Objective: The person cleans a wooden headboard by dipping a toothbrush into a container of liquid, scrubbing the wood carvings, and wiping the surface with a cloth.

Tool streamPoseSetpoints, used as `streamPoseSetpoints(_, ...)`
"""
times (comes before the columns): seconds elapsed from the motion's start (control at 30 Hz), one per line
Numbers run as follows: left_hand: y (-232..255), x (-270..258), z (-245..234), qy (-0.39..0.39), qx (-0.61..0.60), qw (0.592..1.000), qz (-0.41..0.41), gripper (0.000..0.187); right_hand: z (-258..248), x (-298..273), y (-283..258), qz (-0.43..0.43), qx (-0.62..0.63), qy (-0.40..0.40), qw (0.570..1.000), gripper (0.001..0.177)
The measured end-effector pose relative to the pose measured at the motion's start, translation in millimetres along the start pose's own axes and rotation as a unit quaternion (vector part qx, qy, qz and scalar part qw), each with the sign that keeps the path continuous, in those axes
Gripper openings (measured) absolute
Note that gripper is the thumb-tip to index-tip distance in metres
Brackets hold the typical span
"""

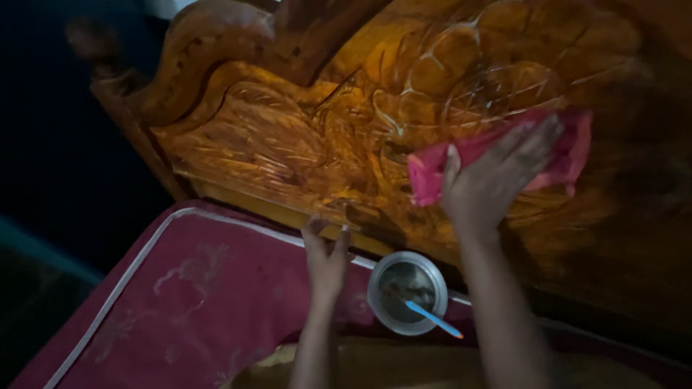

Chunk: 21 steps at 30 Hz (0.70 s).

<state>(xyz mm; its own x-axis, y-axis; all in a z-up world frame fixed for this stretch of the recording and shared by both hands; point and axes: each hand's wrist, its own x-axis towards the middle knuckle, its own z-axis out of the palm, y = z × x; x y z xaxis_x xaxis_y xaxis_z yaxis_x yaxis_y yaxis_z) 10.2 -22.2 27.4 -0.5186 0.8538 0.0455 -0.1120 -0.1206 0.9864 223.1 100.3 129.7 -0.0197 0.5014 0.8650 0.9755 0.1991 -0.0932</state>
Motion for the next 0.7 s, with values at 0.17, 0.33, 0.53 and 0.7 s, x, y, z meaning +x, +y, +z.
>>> streamPoseSetpoints(0.17,-15,9,7,-0.010,0.017,1.000,0.010,0.064,8,50,-5,-0.078,-0.054,0.131,0.987,0.101)
streamPoseSetpoints(0.33,-46,12,14,0.015,0.078,0.976,0.204,0.057,17,42,-27,-0.321,-0.107,0.028,0.941,0.080)
streamPoseSetpoints(0.53,-21,2,-1,0.003,0.008,1.000,-0.001,0.058,-14,11,-1,-0.383,-0.195,-0.076,0.900,0.074)
streamPoseSetpoints(0.7,-27,6,-8,0.014,0.080,0.985,0.151,0.061,-34,-26,48,-0.327,-0.299,-0.169,0.880,0.079)
